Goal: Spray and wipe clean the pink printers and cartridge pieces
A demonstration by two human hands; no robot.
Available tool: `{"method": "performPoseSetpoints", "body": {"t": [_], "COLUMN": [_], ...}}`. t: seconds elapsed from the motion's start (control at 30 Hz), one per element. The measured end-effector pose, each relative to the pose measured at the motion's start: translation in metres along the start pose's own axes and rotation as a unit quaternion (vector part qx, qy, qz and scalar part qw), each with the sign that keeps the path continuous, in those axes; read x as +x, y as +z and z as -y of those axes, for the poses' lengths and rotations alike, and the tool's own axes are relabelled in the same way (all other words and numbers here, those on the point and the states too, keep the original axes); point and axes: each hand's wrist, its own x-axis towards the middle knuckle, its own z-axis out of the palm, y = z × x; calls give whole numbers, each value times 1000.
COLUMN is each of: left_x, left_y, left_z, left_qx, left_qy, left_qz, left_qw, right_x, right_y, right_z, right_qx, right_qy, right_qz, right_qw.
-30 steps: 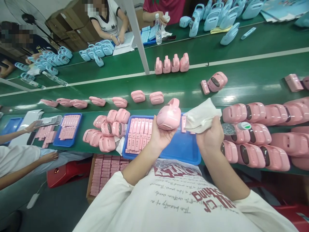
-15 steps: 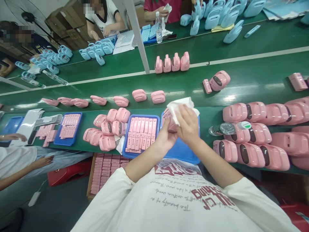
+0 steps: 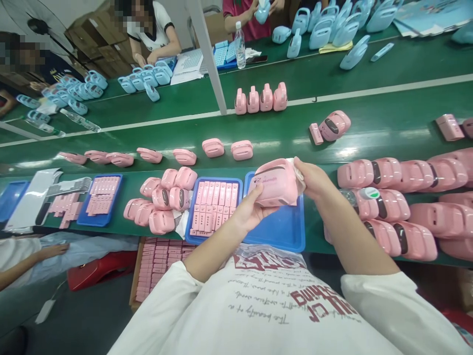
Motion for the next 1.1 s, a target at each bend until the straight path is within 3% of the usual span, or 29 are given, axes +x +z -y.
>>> {"method": "performPoseSetpoints", "body": {"t": [0.13, 0.23, 0.37, 0.47, 0.57, 0.7, 0.77, 0.83, 0.93, 1.0, 1.1], "left_x": [5, 7, 9, 12, 17, 26, 37, 56, 101, 139, 191], "left_y": [-10, -13, -16, -20, -25, -34, -39, -45, -52, -56, -62], "left_z": [2, -1, -7, -10, -13, -12, -12, -17, -40, -66, -105], "left_qx": [115, 202, 289, 328, 367, 409, 432, 475, 599, 696, 714], "left_qy": [136, 216, 307, 345, 356, 328, 301, 242, 146, 168, 209], "left_qz": [29, 74, 92, 94, 95, 138, 161, 202, 213, 96, -34], "left_qw": [984, 952, 902, 875, 854, 840, 835, 822, 758, 691, 667], "right_x": [-17, -36, -50, -50, -45, -34, -28, -20, -3, 15, 53], "right_y": [-6, -3, 2, 0, -9, -26, -33, -37, -39, -39, -37], "right_z": [19, 22, 18, 19, 23, 19, 12, 5, -4, -8, -9], "right_qx": [-74, -129, -151, -187, -294, -459, -500, -522, -555, -559, -525], "right_qy": [-34, -109, -263, -329, -377, -437, -431, -388, -291, -218, -141], "right_qz": [87, 160, 100, 69, 54, 38, 30, 43, 53, 17, -46], "right_qw": [993, 973, 948, 923, 877, 772, 750, 758, 778, 800, 838]}}
